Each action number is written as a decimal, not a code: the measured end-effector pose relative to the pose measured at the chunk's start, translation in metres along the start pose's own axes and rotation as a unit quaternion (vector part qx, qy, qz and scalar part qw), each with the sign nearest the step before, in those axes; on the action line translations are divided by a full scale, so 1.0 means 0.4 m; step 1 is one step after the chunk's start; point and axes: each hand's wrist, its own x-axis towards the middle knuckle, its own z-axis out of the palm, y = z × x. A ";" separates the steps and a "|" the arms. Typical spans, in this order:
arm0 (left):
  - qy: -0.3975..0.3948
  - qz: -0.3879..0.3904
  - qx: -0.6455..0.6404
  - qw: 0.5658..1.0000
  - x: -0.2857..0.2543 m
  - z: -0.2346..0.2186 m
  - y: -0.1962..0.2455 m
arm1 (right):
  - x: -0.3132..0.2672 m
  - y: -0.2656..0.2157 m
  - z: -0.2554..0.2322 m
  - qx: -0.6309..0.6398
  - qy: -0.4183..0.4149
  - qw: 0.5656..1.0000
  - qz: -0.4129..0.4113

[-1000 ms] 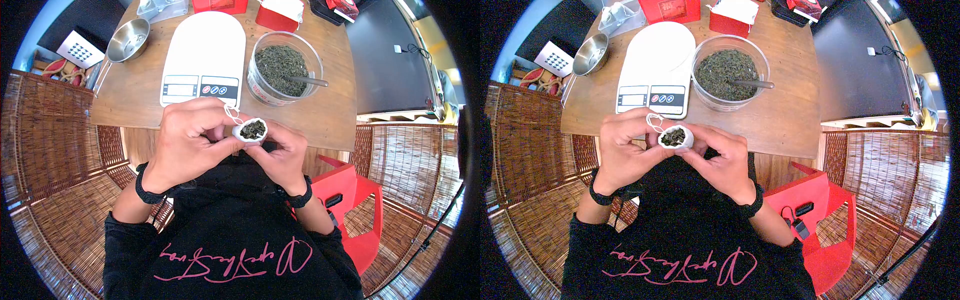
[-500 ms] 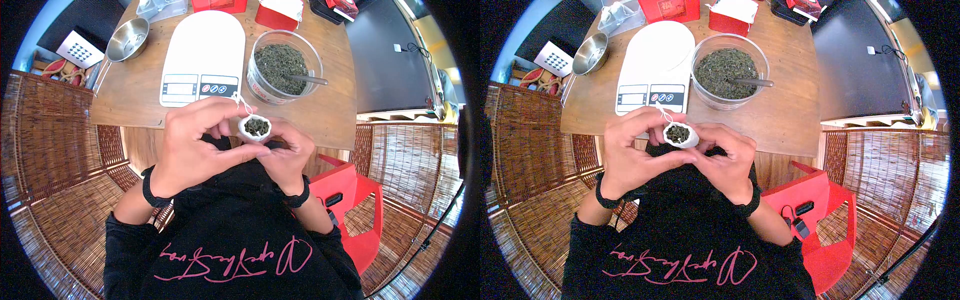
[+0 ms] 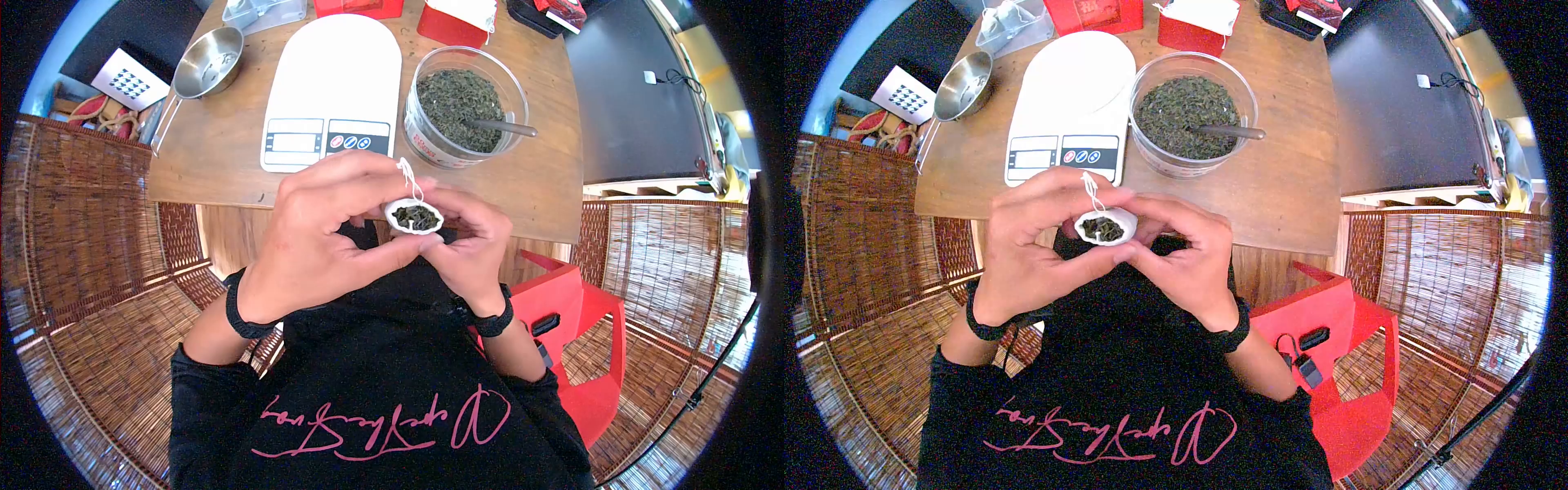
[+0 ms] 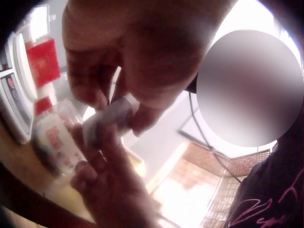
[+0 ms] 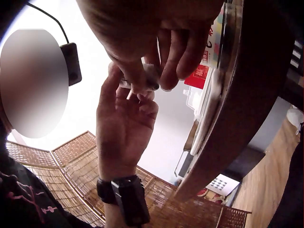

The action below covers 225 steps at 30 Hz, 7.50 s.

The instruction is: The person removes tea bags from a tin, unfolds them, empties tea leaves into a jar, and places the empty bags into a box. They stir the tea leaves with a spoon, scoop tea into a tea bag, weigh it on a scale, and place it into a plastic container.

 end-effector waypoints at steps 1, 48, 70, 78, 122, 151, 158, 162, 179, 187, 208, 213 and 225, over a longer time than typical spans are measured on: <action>0.000 -0.001 0.000 1.000 -0.001 -0.001 -0.004 | 0.000 -0.001 0.001 0.000 -0.001 1.000 0.001; -0.024 -0.041 -0.001 0.999 0.000 -0.014 -0.022 | 0.005 -0.016 0.002 -0.036 -0.021 0.999 -0.001; -0.014 0.004 0.022 1.000 -0.009 -0.004 -0.035 | 0.006 -0.016 0.001 -0.050 -0.045 0.998 0.008; -0.014 -0.029 0.033 0.999 -0.010 -0.006 -0.025 | 0.006 -0.018 0.001 -0.056 -0.052 0.997 0.007; 0.002 -0.011 0.050 0.999 0.004 -0.010 -0.011 | 0.005 -0.019 -0.004 -0.030 -0.018 0.998 0.059; 0.023 -0.038 0.095 0.994 -0.001 0.011 -0.004 | -0.023 0.024 0.010 -0.024 0.048 0.998 0.033; 0.058 0.011 0.083 0.995 -0.006 0.043 -0.015 | -0.028 0.031 0.029 -0.009 0.066 0.998 0.017; 0.049 0.002 0.080 0.996 -0.006 0.035 -0.011 | -0.008 0.000 0.024 0.052 0.035 0.996 0.065; 0.018 0.004 0.059 0.998 -0.015 0.019 -0.020 | -0.015 0.001 -0.007 -0.020 -0.054 0.994 0.094; -0.006 -0.016 0.067 0.998 -0.011 0.012 -0.024 | -0.019 -0.008 0.004 -0.059 -0.033 0.994 0.082; -0.002 -0.046 0.052 0.998 0.001 0.019 -0.004 | -0.029 0.022 0.005 -0.038 0.021 0.994 0.096; 0.038 -0.084 0.039 0.995 -0.002 0.048 -0.005 | -0.028 0.023 0.020 -0.003 0.087 0.993 0.083; 0.000 -0.056 0.010 0.998 0.007 0.026 -0.010 | -0.023 0.009 -0.025 0.098 -0.039 0.987 0.119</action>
